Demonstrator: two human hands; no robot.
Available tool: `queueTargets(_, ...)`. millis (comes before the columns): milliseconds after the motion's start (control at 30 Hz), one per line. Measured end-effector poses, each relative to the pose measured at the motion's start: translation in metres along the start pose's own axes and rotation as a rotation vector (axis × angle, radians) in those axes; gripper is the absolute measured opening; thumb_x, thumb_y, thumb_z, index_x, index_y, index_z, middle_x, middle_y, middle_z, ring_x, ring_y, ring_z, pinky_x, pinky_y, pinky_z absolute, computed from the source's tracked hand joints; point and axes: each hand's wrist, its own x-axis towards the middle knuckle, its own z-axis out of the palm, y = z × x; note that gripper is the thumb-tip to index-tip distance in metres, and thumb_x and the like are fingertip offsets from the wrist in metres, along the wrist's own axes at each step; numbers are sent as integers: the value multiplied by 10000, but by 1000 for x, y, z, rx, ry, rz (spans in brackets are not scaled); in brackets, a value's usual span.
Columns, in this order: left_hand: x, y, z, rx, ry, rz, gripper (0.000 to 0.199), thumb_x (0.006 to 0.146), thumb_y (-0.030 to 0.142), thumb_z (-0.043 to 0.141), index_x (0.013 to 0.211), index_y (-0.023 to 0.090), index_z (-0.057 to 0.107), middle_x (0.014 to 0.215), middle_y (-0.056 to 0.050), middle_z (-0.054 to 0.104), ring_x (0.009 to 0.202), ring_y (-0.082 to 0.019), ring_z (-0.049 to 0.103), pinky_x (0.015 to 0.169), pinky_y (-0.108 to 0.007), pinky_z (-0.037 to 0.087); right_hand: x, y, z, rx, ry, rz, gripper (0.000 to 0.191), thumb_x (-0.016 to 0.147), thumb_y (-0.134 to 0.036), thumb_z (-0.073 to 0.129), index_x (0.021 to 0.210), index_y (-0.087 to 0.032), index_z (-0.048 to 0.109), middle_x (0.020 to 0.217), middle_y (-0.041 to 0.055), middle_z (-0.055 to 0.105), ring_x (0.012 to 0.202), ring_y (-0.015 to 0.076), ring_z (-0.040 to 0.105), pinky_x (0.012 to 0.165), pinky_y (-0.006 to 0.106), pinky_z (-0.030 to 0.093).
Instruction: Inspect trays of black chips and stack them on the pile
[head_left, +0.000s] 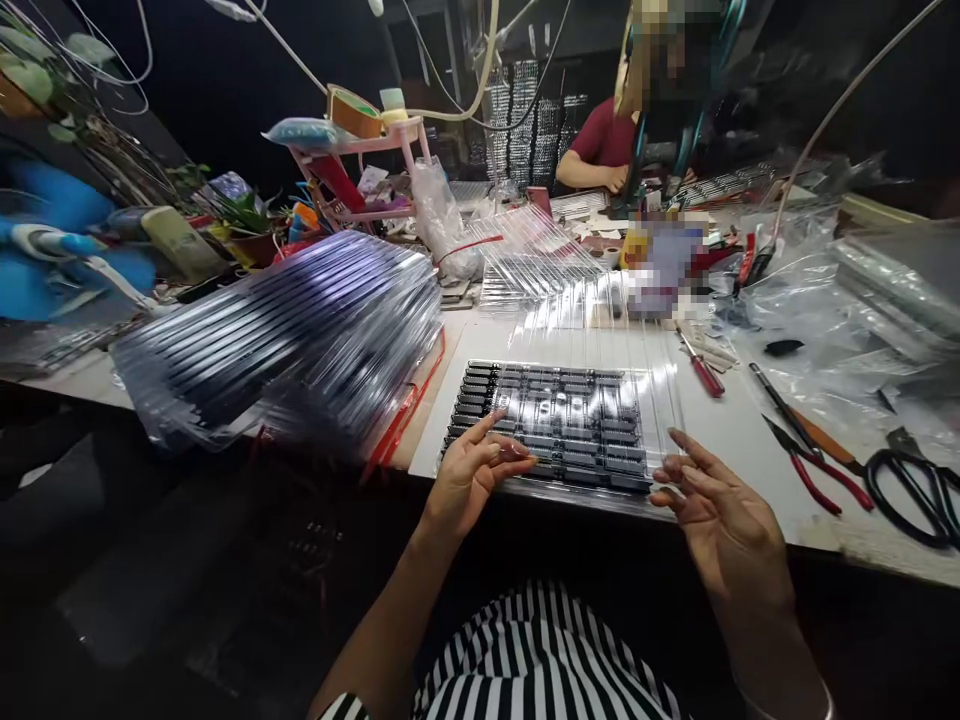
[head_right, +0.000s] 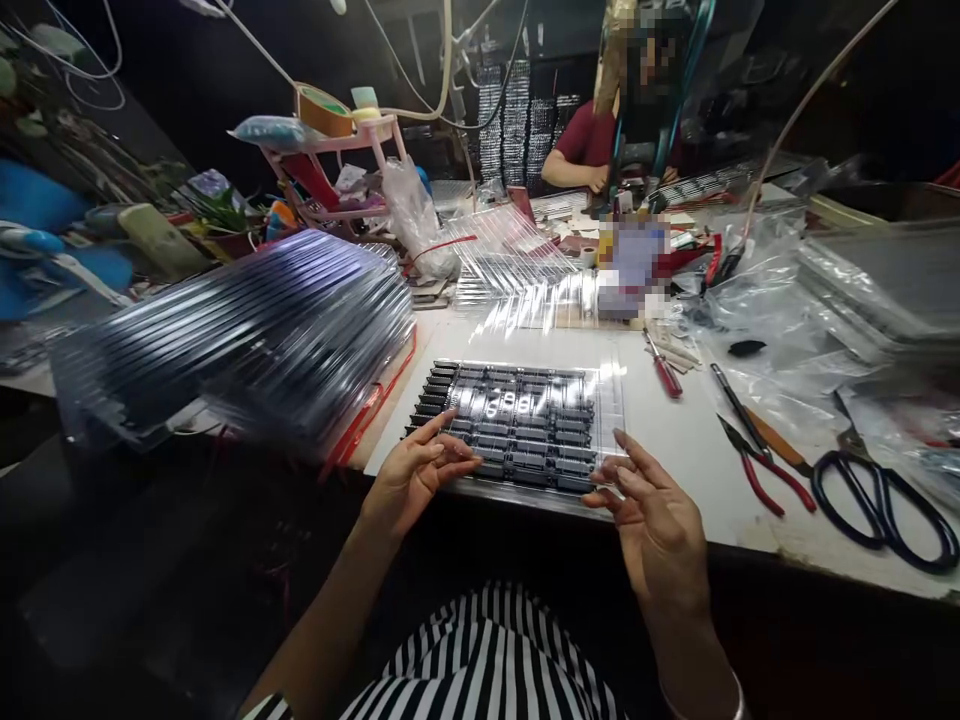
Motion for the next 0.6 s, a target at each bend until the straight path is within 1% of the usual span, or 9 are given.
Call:
queueTargets(67,1,0,0,12,8,5,549,777,174,613,1288,80,434,809,-52,683,834,-195,661,865,-394,499,-1,0,2,-1,-1,-10,454,694,-244,742,1127,-159,636,841,20,599,733,134,606,537,211,560)
queueTargets(133,5,-1,2,21,50,29,514,791,181,605,1272,87,453,821,-63,696,818,-183,668,830,-347,507,-4,3,5,-5,-16,-34,436,721,-246,723,1138,-173,623,855,17,601,746,136,615,558,219,566)
queueTargets(233,13,-1,6,-15,125,96,394,799,195,602,1182,125,539,868,-69,714,803,-151,673,763,-261,508,-12,9,16,-12,-111,-94,415,767,-240,683,1167,-225,574,870,9,618,800,161,638,618,265,573)
queueTargets(267,16,0,8,-31,128,116,346,802,200,600,1141,140,569,893,-69,716,816,-146,672,752,-246,507,-13,11,21,-14,-156,-114,403,780,-237,668,1168,-240,557,872,7,624,820,173,644,634,282,570)
queueTargets(333,20,6,13,-59,85,126,272,810,218,592,1075,158,611,938,-71,715,857,-152,667,756,-246,511,-11,9,28,-11,-210,-179,374,796,-235,647,1155,-251,543,856,5,628,830,181,645,625,284,551)
queueTargets(400,24,17,15,-89,17,131,264,824,280,578,1056,167,629,953,-70,711,878,-172,662,762,-281,525,1,0,30,-12,-185,-285,341,805,-236,632,1138,-244,560,793,-5,610,769,153,629,571,241,508)
queueTargets(467,25,31,15,-100,-34,157,357,839,412,546,1078,161,632,950,-76,706,879,-195,656,752,-319,540,24,-17,24,-25,-131,-375,292,808,-246,624,1099,-234,596,697,-26,558,643,107,572,501,200,439)
queueTargets(533,25,46,11,-60,-50,199,511,839,553,483,1112,144,625,943,-93,701,865,-218,653,719,-339,553,54,-38,11,-50,-153,-367,233,806,-271,617,1034,-222,629,636,-42,487,540,77,485,448,185,377)
queueTargets(600,26,60,3,11,-43,225,614,835,632,419,1134,134,618,964,-117,694,856,-235,654,684,-342,560,83,-58,-2,-143,-248,-280,225,808,-284,589,1013,-209,643,630,-42,439,510,71,419,449,194,359)
